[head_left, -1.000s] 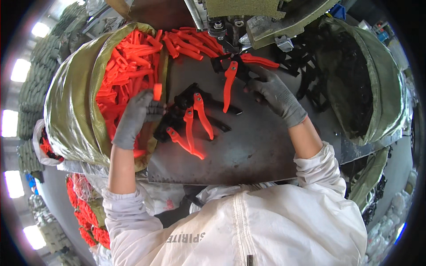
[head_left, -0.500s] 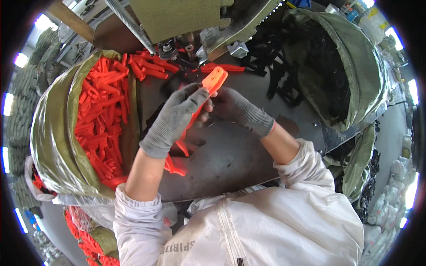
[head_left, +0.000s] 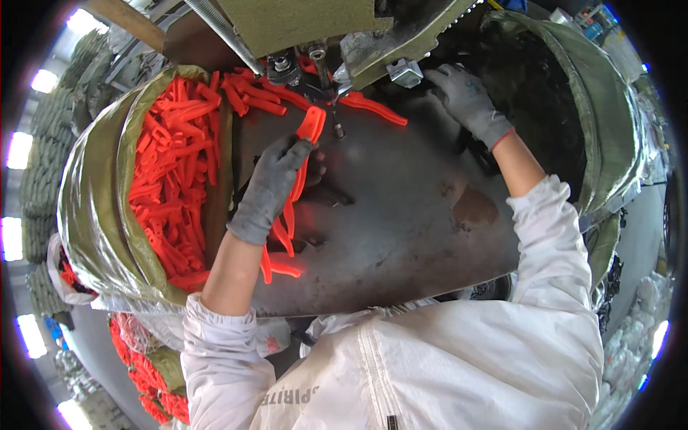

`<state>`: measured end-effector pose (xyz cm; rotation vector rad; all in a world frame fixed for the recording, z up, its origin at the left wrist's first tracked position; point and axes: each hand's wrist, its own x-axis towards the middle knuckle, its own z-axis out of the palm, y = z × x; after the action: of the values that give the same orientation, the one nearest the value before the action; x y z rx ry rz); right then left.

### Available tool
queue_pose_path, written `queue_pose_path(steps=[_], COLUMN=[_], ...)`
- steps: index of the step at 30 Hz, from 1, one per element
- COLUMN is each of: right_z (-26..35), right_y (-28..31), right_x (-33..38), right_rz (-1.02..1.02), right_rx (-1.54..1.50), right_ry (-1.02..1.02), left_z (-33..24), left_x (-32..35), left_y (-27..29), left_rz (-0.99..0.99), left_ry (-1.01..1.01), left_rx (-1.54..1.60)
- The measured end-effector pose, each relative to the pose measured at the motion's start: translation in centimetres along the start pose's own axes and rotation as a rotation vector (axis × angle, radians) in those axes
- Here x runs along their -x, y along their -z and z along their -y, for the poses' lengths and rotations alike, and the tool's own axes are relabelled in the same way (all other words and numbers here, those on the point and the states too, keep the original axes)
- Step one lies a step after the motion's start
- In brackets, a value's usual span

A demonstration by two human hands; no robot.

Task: The person attaches black plastic components to red plastic handles using an industrial assembly press, then groups the assembled parts into storage bags.

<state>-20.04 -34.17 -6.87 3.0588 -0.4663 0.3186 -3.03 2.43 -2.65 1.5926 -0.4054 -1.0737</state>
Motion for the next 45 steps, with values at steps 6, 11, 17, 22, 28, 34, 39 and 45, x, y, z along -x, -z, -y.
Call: queue_pose_path(steps=[6, 11, 17, 22, 28, 34, 39, 45], right_z=[11.6, 14.7, 18.1, 19.7, 19.2, 19.3, 20.9, 19.4], right_y=[3.3, 3.6, 5.8, 4.5, 3.8, 3.6, 7.4, 5.6], right_x=[2.3, 3.1, 2.7, 2.2, 2.7, 2.6, 2.7, 3.6], right_rz=[0.109, 0.107, 0.151, 0.198, 0.262, 0.228, 0.243, 0.368], right_rx=[-1.394, -1.63, -1.521, -1.505, -1.473, -1.402, -1.415, -1.436], right_ry=[-0.5, -0.524, -0.46, -0.492, -0.538, -0.53, -0.502, -0.536], left_z=[-1.4, -2.6, -2.1, -0.9, 0.5, 6.5, 11.2, 8.7], left_x=[-1.1, -1.5, -2.1, -2.0, 4.4, 8.8, 8.3, 8.3], left_y=[-0.9, -2.0, 0.0, 0.8, 8.8, 18.0, 21.3, 17.6], left_rz=[0.071, 0.061, 0.031, -0.025, -0.418, -0.569, -0.787, -0.744], left_ry=[-0.109, -0.089, -0.154, -0.133, -0.733, 0.27, 0.138, -0.105], left_rx=[-0.048, -0.063, -0.297, -0.393, -1.621, -1.738, -1.862, -1.829])
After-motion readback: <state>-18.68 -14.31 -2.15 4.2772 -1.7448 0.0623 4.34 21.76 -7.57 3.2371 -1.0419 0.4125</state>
